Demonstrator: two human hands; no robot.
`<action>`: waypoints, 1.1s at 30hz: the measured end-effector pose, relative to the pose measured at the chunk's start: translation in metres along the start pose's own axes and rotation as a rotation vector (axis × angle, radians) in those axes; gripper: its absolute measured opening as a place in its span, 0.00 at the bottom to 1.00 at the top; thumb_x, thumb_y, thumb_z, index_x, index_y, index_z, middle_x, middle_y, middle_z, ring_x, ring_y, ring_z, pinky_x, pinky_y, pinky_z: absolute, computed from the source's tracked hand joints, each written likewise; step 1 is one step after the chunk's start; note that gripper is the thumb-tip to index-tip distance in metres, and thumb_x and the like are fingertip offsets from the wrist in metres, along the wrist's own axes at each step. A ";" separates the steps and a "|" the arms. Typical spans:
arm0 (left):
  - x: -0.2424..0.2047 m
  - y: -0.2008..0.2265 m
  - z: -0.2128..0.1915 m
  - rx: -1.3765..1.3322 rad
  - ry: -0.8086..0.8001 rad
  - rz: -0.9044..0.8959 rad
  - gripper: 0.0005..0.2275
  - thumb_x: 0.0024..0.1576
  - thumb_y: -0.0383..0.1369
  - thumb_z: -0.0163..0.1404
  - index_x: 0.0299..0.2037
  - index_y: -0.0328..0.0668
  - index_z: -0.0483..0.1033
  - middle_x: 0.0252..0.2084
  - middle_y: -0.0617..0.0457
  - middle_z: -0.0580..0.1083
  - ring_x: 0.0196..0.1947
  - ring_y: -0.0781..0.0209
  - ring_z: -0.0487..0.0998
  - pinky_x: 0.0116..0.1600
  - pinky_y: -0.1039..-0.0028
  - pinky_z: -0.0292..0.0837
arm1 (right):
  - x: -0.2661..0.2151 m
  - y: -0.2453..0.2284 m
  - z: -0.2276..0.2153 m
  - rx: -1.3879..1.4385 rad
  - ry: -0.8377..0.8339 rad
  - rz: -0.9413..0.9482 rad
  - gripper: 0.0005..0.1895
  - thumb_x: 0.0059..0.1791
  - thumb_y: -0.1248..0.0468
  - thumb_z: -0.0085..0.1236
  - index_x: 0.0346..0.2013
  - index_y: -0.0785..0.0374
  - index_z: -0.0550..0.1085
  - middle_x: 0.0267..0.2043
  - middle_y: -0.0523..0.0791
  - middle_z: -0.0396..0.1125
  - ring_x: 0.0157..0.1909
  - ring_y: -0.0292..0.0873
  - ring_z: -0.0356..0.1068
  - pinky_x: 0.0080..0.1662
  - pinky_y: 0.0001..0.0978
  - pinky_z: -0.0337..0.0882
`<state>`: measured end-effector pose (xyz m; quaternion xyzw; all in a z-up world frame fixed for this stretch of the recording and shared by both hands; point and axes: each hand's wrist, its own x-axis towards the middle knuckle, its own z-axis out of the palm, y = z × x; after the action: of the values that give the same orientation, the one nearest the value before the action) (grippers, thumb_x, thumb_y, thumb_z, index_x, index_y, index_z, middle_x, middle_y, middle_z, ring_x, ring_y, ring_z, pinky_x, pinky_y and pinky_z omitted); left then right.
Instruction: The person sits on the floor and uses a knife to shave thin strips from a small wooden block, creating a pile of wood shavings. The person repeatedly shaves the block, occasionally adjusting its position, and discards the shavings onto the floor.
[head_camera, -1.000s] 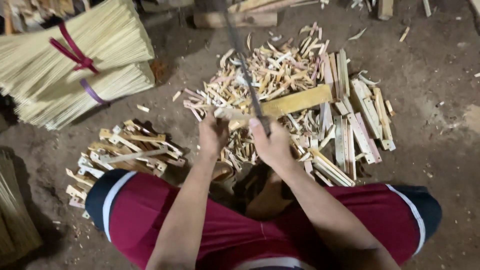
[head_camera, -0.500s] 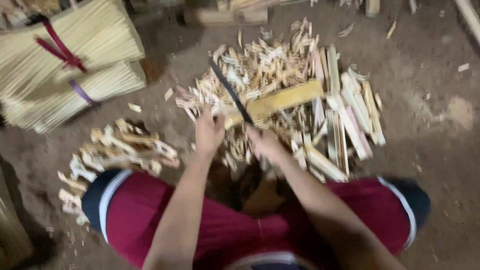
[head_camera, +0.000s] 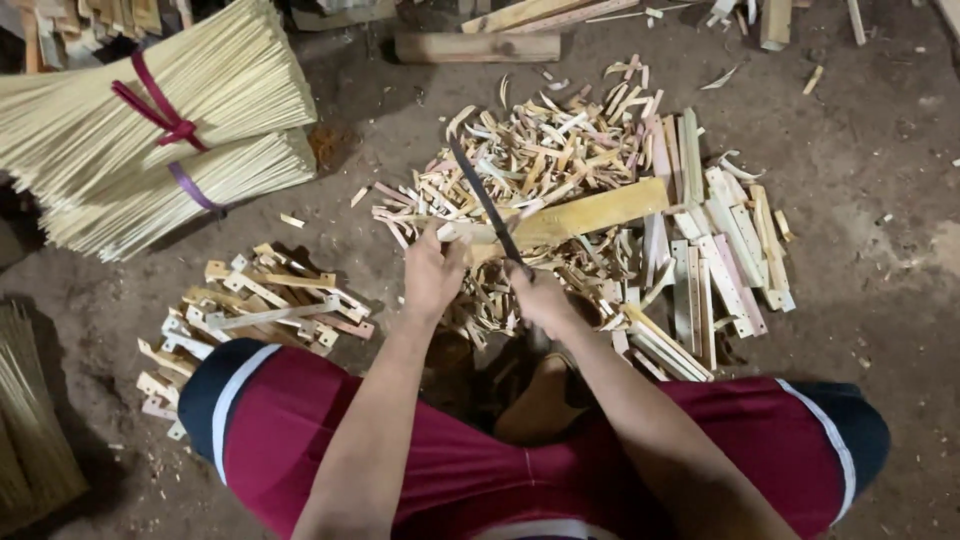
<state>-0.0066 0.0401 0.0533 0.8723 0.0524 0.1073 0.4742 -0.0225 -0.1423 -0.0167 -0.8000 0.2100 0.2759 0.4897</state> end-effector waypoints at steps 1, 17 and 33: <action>0.007 -0.011 -0.001 0.002 0.003 -0.006 0.14 0.53 0.29 0.55 0.51 0.39 0.76 0.37 0.39 0.80 0.44 0.40 0.82 0.47 0.58 0.79 | -0.005 -0.015 -0.003 -0.004 -0.006 0.001 0.29 0.49 0.38 0.50 0.22 0.61 0.74 0.13 0.49 0.66 0.17 0.49 0.72 0.25 0.42 0.70; 0.014 -0.032 0.003 0.100 -0.013 -0.015 0.15 0.55 0.31 0.55 0.51 0.32 0.74 0.37 0.32 0.79 0.43 0.33 0.81 0.48 0.49 0.77 | -0.024 -0.031 -0.009 -0.234 0.053 -0.131 0.29 0.50 0.42 0.47 0.23 0.64 0.77 0.24 0.56 0.72 0.38 0.59 0.77 0.43 0.54 0.71; 0.005 -0.004 -0.008 0.129 -0.125 -0.043 0.17 0.59 0.31 0.51 0.56 0.29 0.67 0.39 0.26 0.77 0.45 0.27 0.79 0.50 0.43 0.74 | -0.054 -0.038 -0.004 -0.122 0.085 -0.191 0.22 0.50 0.49 0.48 0.31 0.67 0.75 0.30 0.60 0.71 0.46 0.63 0.74 0.47 0.52 0.70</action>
<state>-0.0031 0.0500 0.0548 0.9047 0.0484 0.0390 0.4215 -0.0392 -0.1253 0.0452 -0.8556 0.1363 0.2062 0.4548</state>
